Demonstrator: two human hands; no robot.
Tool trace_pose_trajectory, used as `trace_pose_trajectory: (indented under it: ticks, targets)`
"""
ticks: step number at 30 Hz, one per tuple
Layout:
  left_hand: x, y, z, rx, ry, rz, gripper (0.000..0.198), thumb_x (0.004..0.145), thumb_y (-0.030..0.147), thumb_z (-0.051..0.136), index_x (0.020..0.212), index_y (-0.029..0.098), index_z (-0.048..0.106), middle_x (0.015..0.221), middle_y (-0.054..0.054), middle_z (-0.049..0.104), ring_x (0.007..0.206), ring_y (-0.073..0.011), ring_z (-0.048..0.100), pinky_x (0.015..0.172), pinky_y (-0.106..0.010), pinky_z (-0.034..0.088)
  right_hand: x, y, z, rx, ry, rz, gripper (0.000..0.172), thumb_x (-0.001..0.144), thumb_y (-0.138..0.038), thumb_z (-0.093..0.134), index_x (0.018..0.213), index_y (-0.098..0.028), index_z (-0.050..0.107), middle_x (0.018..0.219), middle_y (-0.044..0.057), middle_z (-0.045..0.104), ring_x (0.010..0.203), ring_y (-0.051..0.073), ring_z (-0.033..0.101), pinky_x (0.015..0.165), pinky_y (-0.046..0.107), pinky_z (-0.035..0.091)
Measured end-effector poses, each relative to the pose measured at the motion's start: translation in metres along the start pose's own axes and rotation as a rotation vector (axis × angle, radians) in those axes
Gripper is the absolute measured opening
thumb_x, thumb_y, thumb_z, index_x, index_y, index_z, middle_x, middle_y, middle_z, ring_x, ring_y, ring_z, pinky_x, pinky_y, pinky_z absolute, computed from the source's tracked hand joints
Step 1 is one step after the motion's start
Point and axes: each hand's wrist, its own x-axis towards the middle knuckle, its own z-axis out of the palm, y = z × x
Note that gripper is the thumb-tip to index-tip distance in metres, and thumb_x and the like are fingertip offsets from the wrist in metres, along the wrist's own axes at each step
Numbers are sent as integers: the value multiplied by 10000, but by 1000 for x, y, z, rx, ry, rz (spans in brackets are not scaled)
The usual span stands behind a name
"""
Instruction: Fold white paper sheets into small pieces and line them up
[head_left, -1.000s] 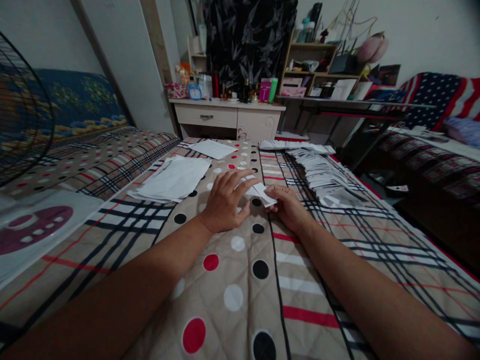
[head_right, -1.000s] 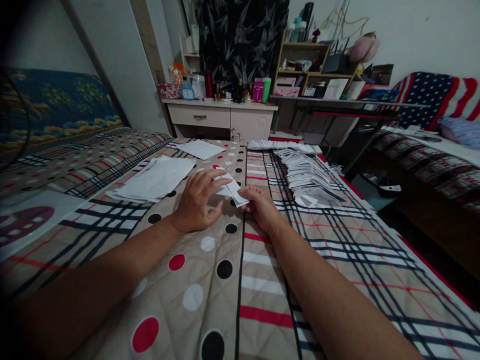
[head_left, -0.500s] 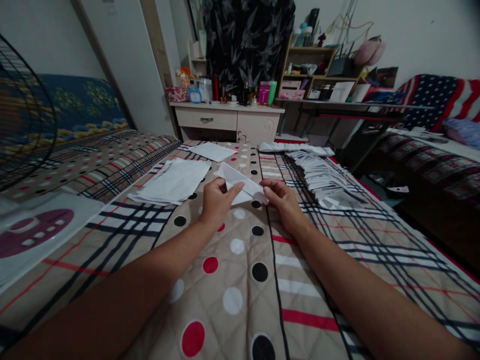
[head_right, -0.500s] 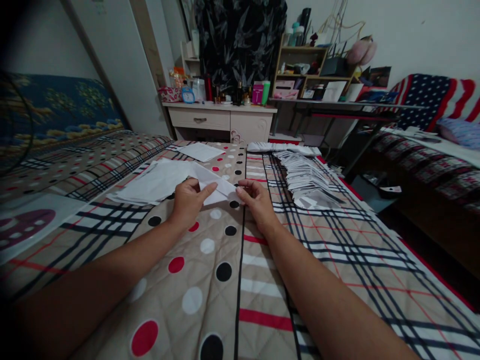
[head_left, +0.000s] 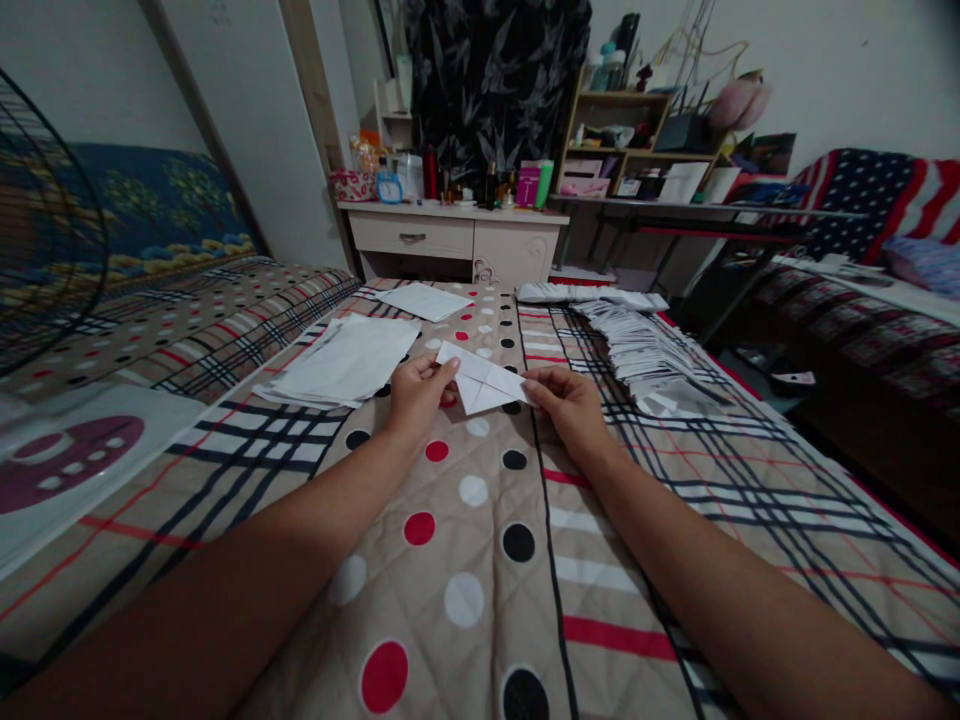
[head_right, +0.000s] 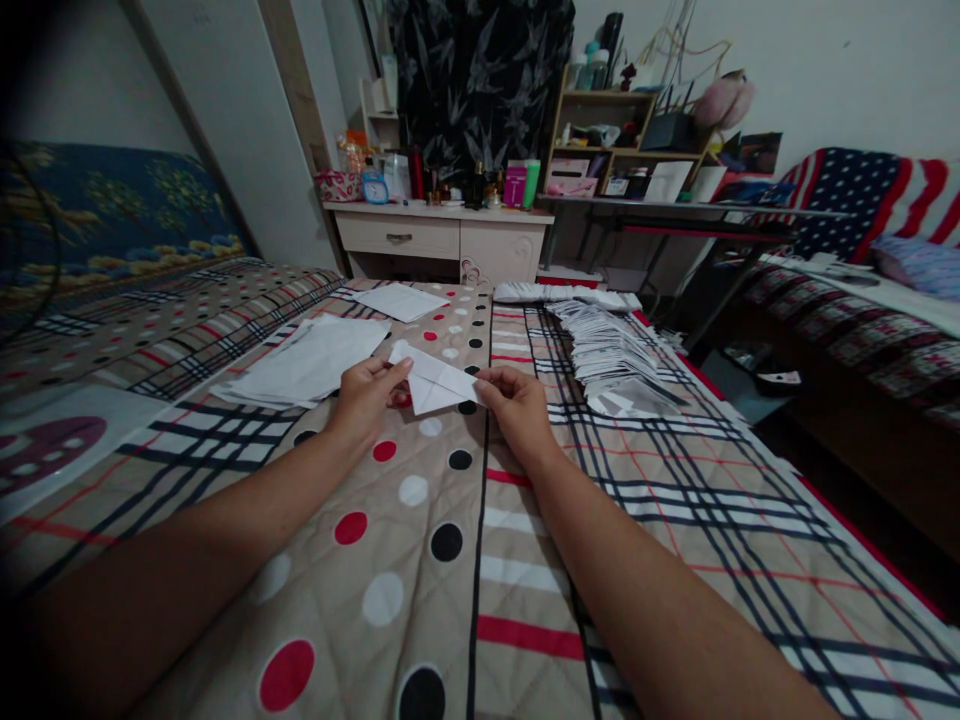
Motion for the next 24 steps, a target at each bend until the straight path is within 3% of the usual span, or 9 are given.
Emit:
trace_pose_trajectory:
  ticks: [4, 8, 14, 20, 22, 24]
  targets:
    - [-1, 2, -1, 106, -55, 27, 339, 629, 376, 792, 812, 114, 678, 601, 3, 634, 484, -79, 538, 431, -167, 413, 2, 2, -3, -34, 68, -45, 231, 662, -367, 749, 779, -173, 706, 726, 27, 680, 613, 128, 563, 547, 244, 420]
    - [0, 3, -1, 143, -86, 65, 313, 667, 387, 771, 798, 125, 662, 613, 0, 642, 483, -75, 538, 445, -166, 417, 4, 5, -6, -58, 112, -80, 260, 675, -403, 738, 795, -175, 701, 725, 32, 669, 609, 136, 546, 552, 257, 421]
    - [4, 1, -3, 188, -107, 165, 404, 764, 542, 670, 754, 138, 650, 585, -5, 622, 439, -77, 502, 409, -179, 370, 1, 5, -3, -289, -118, -157, 255, 744, -414, 693, 704, -163, 686, 643, 6, 605, 613, 137, 513, 569, 251, 388]
    - [4, -1, 0, 209, -171, 175, 364, 818, 494, 617, 785, 133, 649, 523, 11, 568, 414, -70, 465, 403, -172, 350, -9, -2, 6, -490, -319, -250, 379, 841, -390, 570, 543, -178, 474, 560, -36, 409, 546, 97, 372, 508, 241, 256]
    - [3, -1, 1, 186, -114, 168, 303, 793, 436, 650, 857, 140, 633, 603, 9, 603, 434, -70, 496, 407, -171, 376, -10, -4, 8, -546, -262, -284, 373, 859, -360, 534, 543, -182, 445, 553, -37, 391, 542, 97, 362, 516, 248, 246]
    - [1, 0, 2, 170, -43, 186, 299, 736, 385, 706, 896, 157, 597, 735, 3, 638, 463, -65, 528, 414, -173, 403, -10, -5, 8, -589, -120, -315, 346, 865, -322, 511, 553, -182, 454, 550, -32, 406, 547, 105, 376, 529, 256, 251]
